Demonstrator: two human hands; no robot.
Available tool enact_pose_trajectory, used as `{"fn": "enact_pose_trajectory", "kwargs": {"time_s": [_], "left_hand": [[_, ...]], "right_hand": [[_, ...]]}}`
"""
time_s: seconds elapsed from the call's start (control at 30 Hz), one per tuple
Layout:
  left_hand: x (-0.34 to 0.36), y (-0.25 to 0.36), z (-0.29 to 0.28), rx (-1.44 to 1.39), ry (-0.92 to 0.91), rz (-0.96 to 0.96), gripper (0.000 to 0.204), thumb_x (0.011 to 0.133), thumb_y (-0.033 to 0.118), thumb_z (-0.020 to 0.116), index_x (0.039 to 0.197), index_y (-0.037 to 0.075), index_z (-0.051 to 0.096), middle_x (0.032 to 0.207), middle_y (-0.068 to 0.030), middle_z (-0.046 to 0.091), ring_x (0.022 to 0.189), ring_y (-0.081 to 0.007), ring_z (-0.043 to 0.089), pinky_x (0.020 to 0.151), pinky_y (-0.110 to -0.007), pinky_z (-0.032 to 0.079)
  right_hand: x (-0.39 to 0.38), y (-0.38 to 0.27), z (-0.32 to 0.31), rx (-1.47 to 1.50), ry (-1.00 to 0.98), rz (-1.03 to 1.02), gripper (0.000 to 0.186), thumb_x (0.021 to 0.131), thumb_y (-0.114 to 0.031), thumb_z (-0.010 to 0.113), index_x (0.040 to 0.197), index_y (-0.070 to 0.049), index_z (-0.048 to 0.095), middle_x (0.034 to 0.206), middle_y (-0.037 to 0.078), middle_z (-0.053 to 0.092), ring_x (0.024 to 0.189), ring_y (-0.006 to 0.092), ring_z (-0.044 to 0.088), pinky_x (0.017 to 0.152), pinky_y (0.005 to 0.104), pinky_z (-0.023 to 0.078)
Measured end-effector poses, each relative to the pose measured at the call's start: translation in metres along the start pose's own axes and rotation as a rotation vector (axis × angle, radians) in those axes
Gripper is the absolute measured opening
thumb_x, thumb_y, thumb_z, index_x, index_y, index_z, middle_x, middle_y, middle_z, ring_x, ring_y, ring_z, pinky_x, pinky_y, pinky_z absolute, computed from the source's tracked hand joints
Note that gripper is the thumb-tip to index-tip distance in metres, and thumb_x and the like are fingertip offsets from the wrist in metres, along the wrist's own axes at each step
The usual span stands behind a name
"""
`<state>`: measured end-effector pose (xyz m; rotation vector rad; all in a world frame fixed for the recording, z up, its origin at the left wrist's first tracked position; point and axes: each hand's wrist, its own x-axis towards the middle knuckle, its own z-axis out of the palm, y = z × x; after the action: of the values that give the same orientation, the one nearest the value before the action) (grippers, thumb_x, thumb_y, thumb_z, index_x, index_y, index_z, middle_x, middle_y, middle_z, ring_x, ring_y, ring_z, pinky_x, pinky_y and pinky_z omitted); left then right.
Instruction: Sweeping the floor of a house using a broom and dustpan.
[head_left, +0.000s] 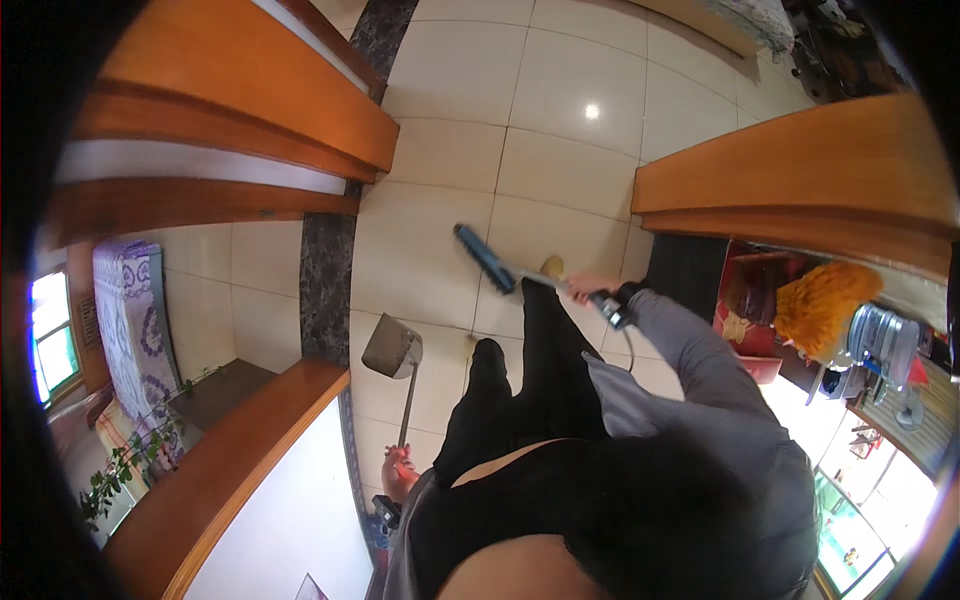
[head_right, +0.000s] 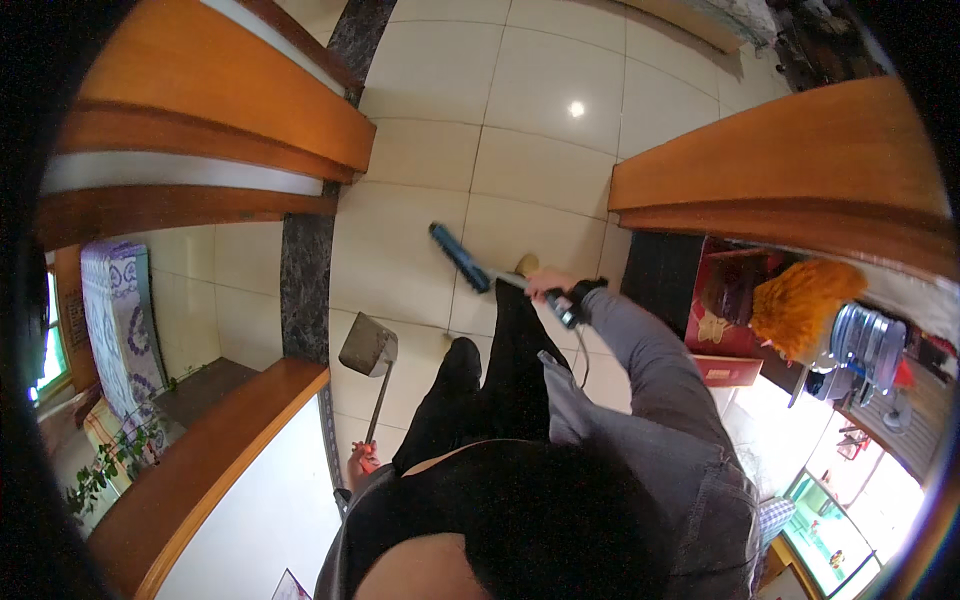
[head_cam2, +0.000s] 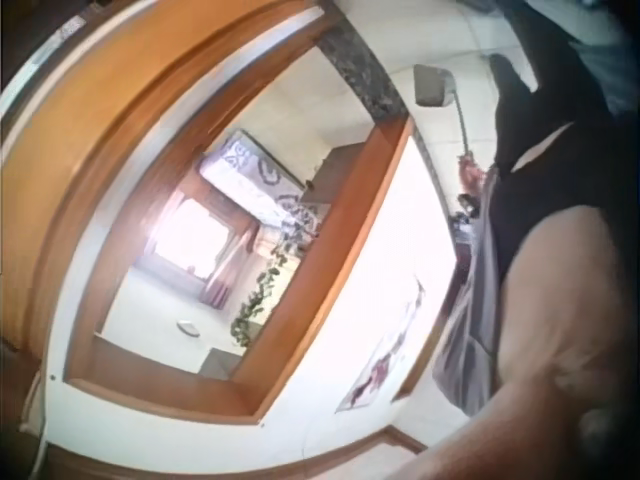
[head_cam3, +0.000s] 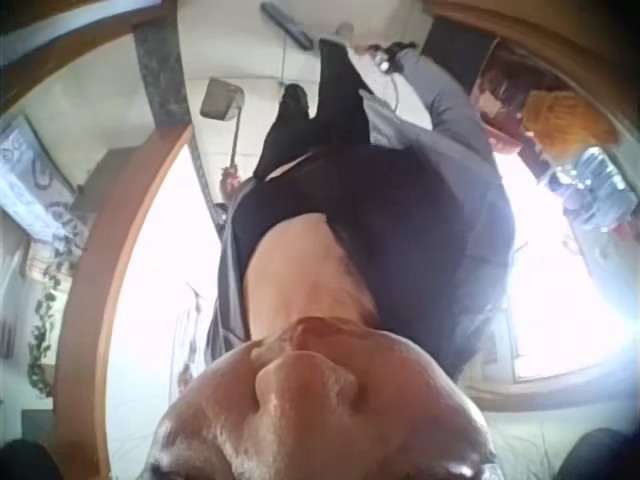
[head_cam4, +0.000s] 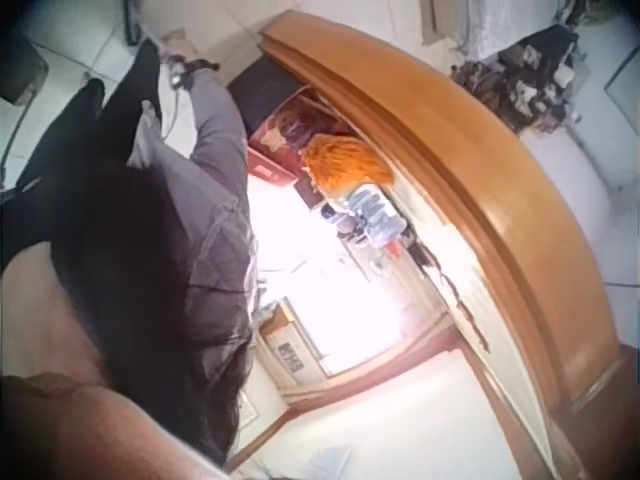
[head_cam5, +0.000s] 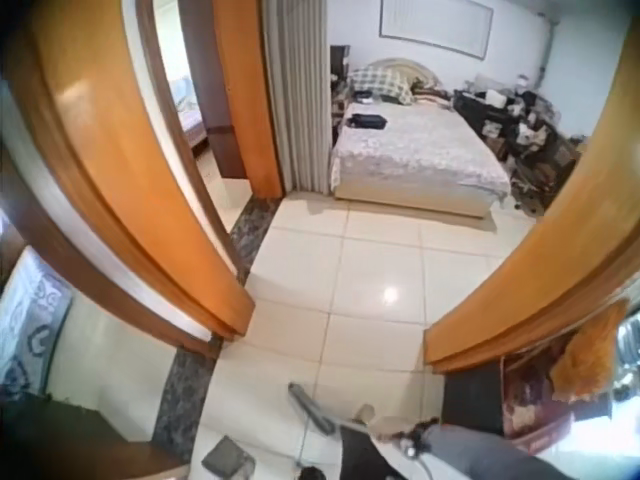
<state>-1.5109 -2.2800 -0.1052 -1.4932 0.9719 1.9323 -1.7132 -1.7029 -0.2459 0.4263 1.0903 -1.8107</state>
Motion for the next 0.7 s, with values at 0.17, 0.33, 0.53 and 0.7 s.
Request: {"fn": "enact_pose_trajectory", "kwargs": {"time_s": [0.17, 0.33, 0.53, 0.7], "left_hand": [[-0.013, -0.011, 0.094, -0.154, 0.05, 0.025, 0.008, 0.078, 0.013, 0.054, 0.079, 0.014, 0.046, 0.082, -0.005, 0.056, 0.05, -0.0041, 0.043, 0.046, -0.017, 0.038], [-0.005, -0.005, 0.161, -0.062, 0.042, 0.043, 0.014, 0.071, 0.01, 0.059, 0.076, 0.014, 0.047, 0.082, -0.0052, 0.056, 0.05, -0.0036, 0.039, 0.047, -0.016, 0.033], [0.03, 0.035, 0.231, -0.021, 0.075, -0.045, 0.016, 0.071, 0.005, 0.059, 0.076, 0.015, 0.048, 0.081, -0.0062, 0.057, 0.06, -0.0081, 0.05, 0.049, -0.02, 0.038], [0.109, 0.092, 0.245, 0.173, 0.01, -0.084, 0.019, 0.073, 0.0, 0.053, 0.084, 0.012, 0.044, 0.077, -0.0012, 0.048, 0.074, -0.016, 0.052, 0.054, -0.026, 0.045]], "right_hand": [[-0.029, -0.132, -0.142, -1.042, 0.056, -0.077, 0.014, 0.076, -0.014, 0.052, 0.083, -0.003, 0.056, 0.072, 0.006, 0.055, 0.068, 0.0158, 0.056, 0.056, 0.026, 0.047], [-0.014, -0.192, -0.156, -0.48, 0.227, -0.274, 0.011, 0.075, -0.012, 0.053, 0.077, -0.002, 0.051, 0.069, 0.006, 0.056, 0.057, 0.0156, 0.055, 0.049, 0.0274, 0.045], [0.008, -0.22, -0.073, -0.216, 0.471, -0.197, 0.016, 0.071, -0.007, 0.053, 0.082, 0.001, 0.046, 0.057, 0.007, 0.05, 0.042, 0.0126, 0.048, 0.035, 0.025, 0.038], [0.066, -0.253, -0.022, 0.047, 0.213, -0.026, 0.014, 0.073, -0.003, 0.054, 0.084, -0.002, 0.046, 0.057, 0.004, 0.048, 0.043, 0.0078, 0.043, 0.036, 0.0212, 0.034]]}}
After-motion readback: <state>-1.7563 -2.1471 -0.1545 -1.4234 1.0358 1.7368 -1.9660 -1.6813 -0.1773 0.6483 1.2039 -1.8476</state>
